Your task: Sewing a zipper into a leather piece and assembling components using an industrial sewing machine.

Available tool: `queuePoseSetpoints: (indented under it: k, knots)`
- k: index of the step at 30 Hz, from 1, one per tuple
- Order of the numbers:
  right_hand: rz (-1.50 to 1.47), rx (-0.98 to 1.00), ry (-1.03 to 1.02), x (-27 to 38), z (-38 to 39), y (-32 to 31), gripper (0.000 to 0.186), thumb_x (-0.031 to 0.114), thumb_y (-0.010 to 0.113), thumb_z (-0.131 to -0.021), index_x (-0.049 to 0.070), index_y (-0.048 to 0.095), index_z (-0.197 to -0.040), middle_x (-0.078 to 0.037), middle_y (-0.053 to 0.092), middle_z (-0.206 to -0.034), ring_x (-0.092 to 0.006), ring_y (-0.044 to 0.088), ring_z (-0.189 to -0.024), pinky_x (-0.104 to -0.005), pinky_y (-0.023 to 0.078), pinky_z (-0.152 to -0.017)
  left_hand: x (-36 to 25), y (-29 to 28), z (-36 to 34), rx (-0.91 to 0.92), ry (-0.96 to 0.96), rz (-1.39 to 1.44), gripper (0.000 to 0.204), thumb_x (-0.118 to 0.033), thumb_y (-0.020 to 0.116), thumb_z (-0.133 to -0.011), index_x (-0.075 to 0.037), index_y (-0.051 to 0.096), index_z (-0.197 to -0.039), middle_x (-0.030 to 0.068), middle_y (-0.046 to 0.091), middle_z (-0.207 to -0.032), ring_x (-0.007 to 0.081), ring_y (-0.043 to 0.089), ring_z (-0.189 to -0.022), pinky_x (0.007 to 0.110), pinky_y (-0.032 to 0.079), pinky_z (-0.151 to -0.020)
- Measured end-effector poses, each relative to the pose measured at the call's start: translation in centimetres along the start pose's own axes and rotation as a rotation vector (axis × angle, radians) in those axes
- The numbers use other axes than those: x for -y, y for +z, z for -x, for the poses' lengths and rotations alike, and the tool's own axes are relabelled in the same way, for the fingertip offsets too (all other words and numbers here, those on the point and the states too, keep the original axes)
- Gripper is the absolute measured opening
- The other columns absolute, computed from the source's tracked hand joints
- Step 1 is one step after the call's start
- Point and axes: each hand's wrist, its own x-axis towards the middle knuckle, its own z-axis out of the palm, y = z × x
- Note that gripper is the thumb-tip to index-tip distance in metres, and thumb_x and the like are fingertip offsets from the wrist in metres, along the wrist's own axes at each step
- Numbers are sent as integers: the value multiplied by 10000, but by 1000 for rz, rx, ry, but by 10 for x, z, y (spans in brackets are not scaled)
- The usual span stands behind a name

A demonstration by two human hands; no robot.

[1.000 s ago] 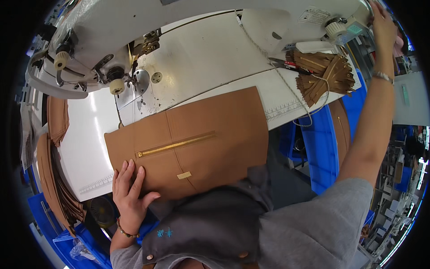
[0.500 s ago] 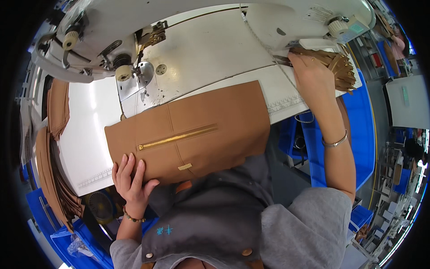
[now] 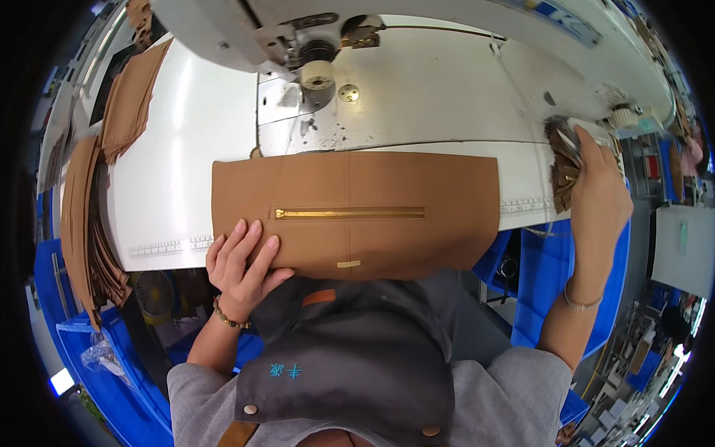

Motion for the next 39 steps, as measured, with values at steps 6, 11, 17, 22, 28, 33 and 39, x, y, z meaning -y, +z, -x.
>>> queuePoseSetpoints:
  k: [6, 11, 17, 22, 28, 33, 39]
  knots:
    - [-347, -176, 88, 59, 2, -54, 316, 114, 652, -1008, 99, 664, -1324, -128, 715, -1110, -265, 715, -907, -358, 558, -824, -1, 3, 0, -38, -17, -16, 463, -624, 655, -950, -250, 799, -1180, 54, 762, -1242, 239, 692, -1205, 376, 419, -1093]
    - [-499, -19, -754, 165, 7, -29, 258, 194, 648, -946, 111, 628, -1189, -54, 559, -910, -221, 588, -722, -365, 491, -649, -1, 6, -1, -76, -24, -13, 421, -602, 659, -960, -288, 790, -1208, 11, 771, -1227, 202, 698, -1193, 351, 396, -1118]
    - [-607, -220, -978, 240, 5, -1, 181, 198, 663, -860, 123, 587, -1005, -8, 522, -846, -152, 579, -701, -294, 498, -594, -1, 7, -1, -94, -35, -17, 396, -593, 668, -961, -320, 782, -1224, -37, 771, -1231, 172, 702, -1188, 316, 394, -1084]
    - [-586, -210, -981, 234, -16, -12, 147, 190, 661, -866, 126, 581, -971, -4, 543, -847, -151, 618, -704, -298, 517, -556, 0, 12, 0, -129, -31, -15, 384, -592, 653, -977, -327, 780, -1225, -45, 768, -1240, 161, 706, -1178, 303, 394, -1064]
    - [-525, -152, -990, 231, -41, -2, 137, 146, 656, -869, 122, 582, -982, -23, 575, -830, -177, 690, -763, -325, 546, -555, -1, 14, -1, -156, -15, -23, 370, -589, 648, -985, -335, 782, -1219, -48, 767, -1241, 158, 706, -1178, 299, 394, -1061]
    - [-612, -152, -939, 232, -41, -3, 148, 129, 641, -885, 117, 602, -1027, -33, 628, -874, -218, 696, -768, -360, 562, -576, 1, 2, 4, -21, -40, 11, 408, -574, 688, -955, -291, 786, -1233, -7, 761, -1261, 188, 696, -1207, 344, 401, -1092]
    - [-797, 45, -578, 147, -22, -16, 264, 142, 658, -955, 93, 634, -1214, -96, 680, -984, -304, 686, -811, -427, 549, -678, 49, -40, 16, 95, -283, 124, 564, -618, 640, -926, -137, 799, -1173, 98, 747, -1265, 294, 667, -1264, 492, 379, -1166]
